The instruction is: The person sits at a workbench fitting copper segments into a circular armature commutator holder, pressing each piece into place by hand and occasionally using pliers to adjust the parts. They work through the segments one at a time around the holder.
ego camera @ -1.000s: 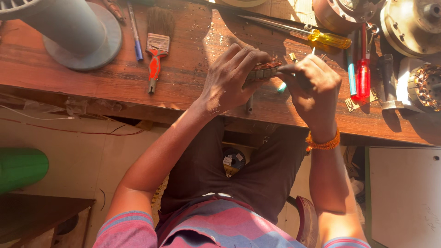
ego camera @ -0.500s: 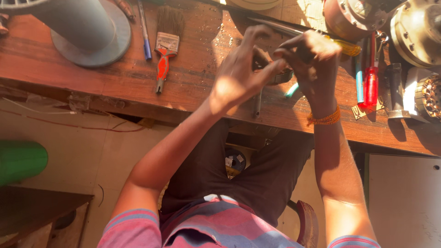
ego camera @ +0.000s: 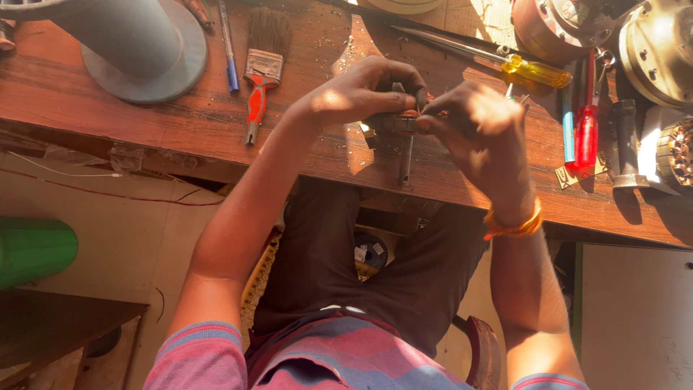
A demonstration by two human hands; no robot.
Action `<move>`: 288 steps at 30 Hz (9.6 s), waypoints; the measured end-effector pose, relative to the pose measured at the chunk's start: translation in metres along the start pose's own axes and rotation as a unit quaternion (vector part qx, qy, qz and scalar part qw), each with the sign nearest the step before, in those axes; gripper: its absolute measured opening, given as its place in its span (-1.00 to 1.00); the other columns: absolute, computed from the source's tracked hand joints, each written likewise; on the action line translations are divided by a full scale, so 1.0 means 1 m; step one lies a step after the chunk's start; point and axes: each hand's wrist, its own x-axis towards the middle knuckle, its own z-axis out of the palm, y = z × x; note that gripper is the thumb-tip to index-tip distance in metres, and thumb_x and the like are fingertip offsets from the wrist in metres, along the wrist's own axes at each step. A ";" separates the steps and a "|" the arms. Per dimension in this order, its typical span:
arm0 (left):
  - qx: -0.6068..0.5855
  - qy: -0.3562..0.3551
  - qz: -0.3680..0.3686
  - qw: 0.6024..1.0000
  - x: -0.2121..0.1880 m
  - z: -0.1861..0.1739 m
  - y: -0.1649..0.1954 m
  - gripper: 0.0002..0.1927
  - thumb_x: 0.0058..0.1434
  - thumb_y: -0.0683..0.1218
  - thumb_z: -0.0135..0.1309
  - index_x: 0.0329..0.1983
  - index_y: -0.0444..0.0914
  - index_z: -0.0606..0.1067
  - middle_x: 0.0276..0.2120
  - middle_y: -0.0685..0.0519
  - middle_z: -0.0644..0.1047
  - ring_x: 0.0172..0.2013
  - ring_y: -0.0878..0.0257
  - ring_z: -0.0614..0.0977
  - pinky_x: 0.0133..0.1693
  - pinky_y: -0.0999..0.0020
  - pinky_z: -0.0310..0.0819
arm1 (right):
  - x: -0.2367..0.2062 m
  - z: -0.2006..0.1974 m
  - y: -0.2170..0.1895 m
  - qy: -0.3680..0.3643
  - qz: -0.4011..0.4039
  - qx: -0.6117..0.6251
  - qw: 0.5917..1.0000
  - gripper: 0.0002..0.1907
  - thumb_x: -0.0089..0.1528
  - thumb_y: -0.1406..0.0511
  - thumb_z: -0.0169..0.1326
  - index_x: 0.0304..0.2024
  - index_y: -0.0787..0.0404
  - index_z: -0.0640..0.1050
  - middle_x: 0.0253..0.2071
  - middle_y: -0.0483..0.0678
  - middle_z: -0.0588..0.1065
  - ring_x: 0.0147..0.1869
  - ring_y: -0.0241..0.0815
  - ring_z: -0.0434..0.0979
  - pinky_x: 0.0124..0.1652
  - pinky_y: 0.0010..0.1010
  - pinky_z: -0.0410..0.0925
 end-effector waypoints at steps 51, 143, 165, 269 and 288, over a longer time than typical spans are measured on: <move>0.255 0.305 0.049 0.916 0.024 0.052 0.016 -0.61 0.15 0.03 0.24 0.00 -0.23 0.61 -0.31 0.00 0.67 -0.33 0.19 0.69 -0.26 0.34 0.52 | 0.034 0.003 0.055 -0.007 0.176 0.033 0.984 -0.87 0.25 0.38 0.36 -0.22 0.29 0.65 -0.32 -0.03 0.62 -0.30 -0.32 0.58 -0.30 -0.48 0.38; 0.381 0.160 0.227 0.882 -0.020 0.049 0.020 -0.32 0.09 0.06 0.43 0.22 -0.20 0.41 0.03 -0.03 0.47 0.09 0.00 0.50 0.12 0.11 0.44 | -0.081 0.064 0.012 0.100 0.254 0.157 0.949 -0.91 0.29 0.48 0.23 -0.19 0.27 0.58 -0.36 -0.10 0.53 -0.29 -0.35 0.49 -0.26 -0.50 0.35; 0.429 0.277 0.181 0.840 -0.027 0.071 0.017 -0.50 0.06 -0.06 0.44 0.09 -0.02 0.58 -0.07 0.20 0.54 -0.03 0.16 0.53 0.02 0.25 0.53 | -0.020 0.001 0.025 0.056 0.051 0.027 0.997 -0.93 0.39 0.49 0.27 -0.17 0.30 0.61 -0.29 -0.05 0.58 -0.26 -0.30 0.62 -0.26 -0.54 0.41; 0.466 0.214 0.165 0.843 -0.019 0.063 0.021 -0.52 0.13 0.07 0.41 0.05 -0.12 0.51 -0.03 0.09 0.48 0.03 0.05 0.51 0.06 0.12 0.42 | -0.076 0.058 0.026 0.128 0.205 0.111 0.964 -0.91 0.36 0.50 0.17 -0.14 0.29 0.51 -0.30 -0.08 0.54 -0.23 -0.33 0.52 -0.22 -0.50 0.35; 0.503 0.297 0.191 0.789 -0.016 0.077 0.007 -0.59 0.12 0.03 0.38 -0.03 -0.10 0.48 -0.07 0.13 0.44 -0.01 0.11 0.50 0.04 0.12 0.44 | -0.019 -0.004 0.027 0.057 0.002 -0.010 0.998 -0.84 0.29 0.41 0.36 -0.15 0.31 0.60 -0.25 0.03 0.57 -0.18 -0.09 0.62 -0.18 -0.38 0.43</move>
